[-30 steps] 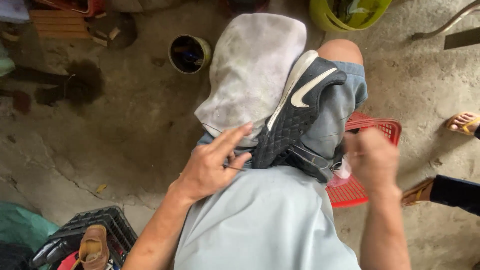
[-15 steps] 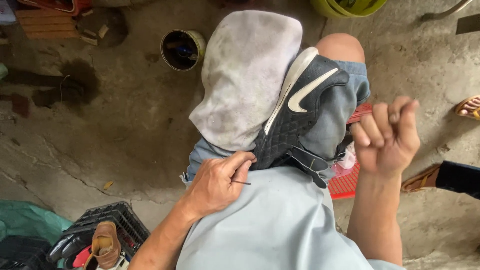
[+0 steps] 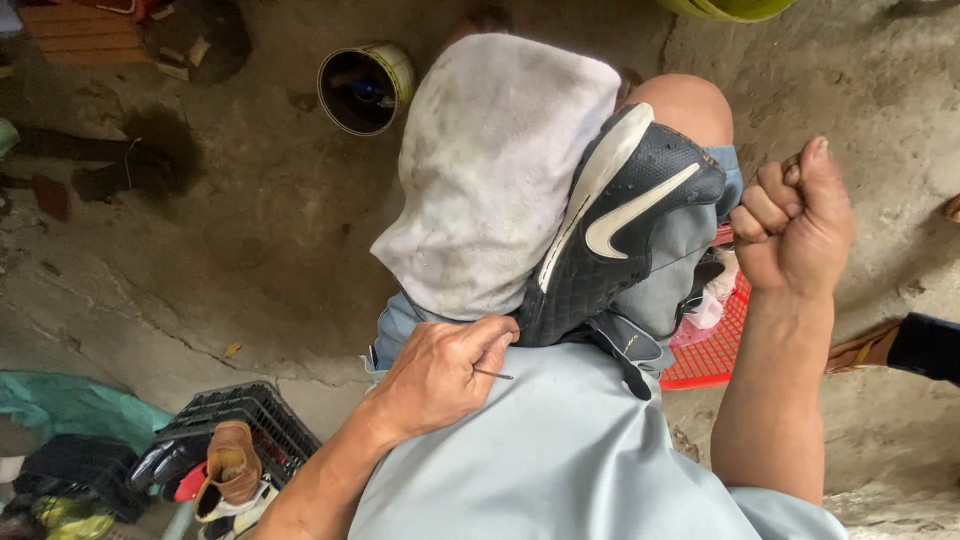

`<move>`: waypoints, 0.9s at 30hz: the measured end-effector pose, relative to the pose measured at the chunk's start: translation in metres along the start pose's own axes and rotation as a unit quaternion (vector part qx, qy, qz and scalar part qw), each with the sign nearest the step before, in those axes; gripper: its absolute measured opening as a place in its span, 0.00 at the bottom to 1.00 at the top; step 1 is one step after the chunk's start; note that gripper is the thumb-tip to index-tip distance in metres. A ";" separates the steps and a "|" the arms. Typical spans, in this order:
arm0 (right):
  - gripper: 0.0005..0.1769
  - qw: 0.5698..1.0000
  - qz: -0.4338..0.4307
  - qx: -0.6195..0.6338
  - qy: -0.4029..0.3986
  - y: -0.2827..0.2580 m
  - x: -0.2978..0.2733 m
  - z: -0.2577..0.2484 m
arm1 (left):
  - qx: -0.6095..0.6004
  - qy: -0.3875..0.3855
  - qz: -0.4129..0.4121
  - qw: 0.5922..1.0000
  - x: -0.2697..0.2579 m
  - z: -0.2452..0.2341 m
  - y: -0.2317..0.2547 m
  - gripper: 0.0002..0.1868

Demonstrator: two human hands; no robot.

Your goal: Hand-stitching the sole of a black sneaker using a needle and thread to repair it.

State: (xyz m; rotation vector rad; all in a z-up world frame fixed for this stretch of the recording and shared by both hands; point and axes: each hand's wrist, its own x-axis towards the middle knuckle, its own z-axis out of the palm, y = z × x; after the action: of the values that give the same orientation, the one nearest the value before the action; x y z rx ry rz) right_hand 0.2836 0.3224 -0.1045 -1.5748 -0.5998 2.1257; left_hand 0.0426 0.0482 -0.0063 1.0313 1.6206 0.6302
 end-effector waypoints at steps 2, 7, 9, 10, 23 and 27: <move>0.20 1.000 -0.001 -0.004 0.006 0.004 0.007 -0.003 | -0.012 0.002 -0.003 1.000 0.002 0.001 -0.001 0.12; 0.21 1.000 -0.019 -0.015 0.014 0.002 -0.004 0.014 | -0.005 0.006 -0.104 0.995 0.006 -0.001 0.012 0.13; 0.21 0.995 -0.083 -0.062 -0.003 -0.002 -0.024 0.021 | 0.042 -0.038 -0.157 0.986 0.012 0.005 0.016 0.28; 0.22 0.984 -0.143 -0.108 -0.022 -0.003 -0.034 0.026 | 0.089 -0.078 -0.215 0.969 0.014 0.008 0.018 0.45; 0.14 0.957 -0.284 -0.051 -0.025 0.012 -0.135 -0.011 | 0.112 0.030 -0.160 0.980 -0.019 -0.023 0.023 0.27; 0.13 0.842 -0.367 -0.385 0.084 0.034 -0.129 -0.028 | 0.070 0.002 -0.183 0.981 -0.029 -0.032 0.005 0.33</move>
State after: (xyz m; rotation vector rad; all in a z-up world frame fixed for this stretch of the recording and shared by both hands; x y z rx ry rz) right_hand 0.3423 0.2233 -0.0311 -1.4758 -1.8071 1.1806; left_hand 0.0155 0.0284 0.0220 0.7998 1.8189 0.2746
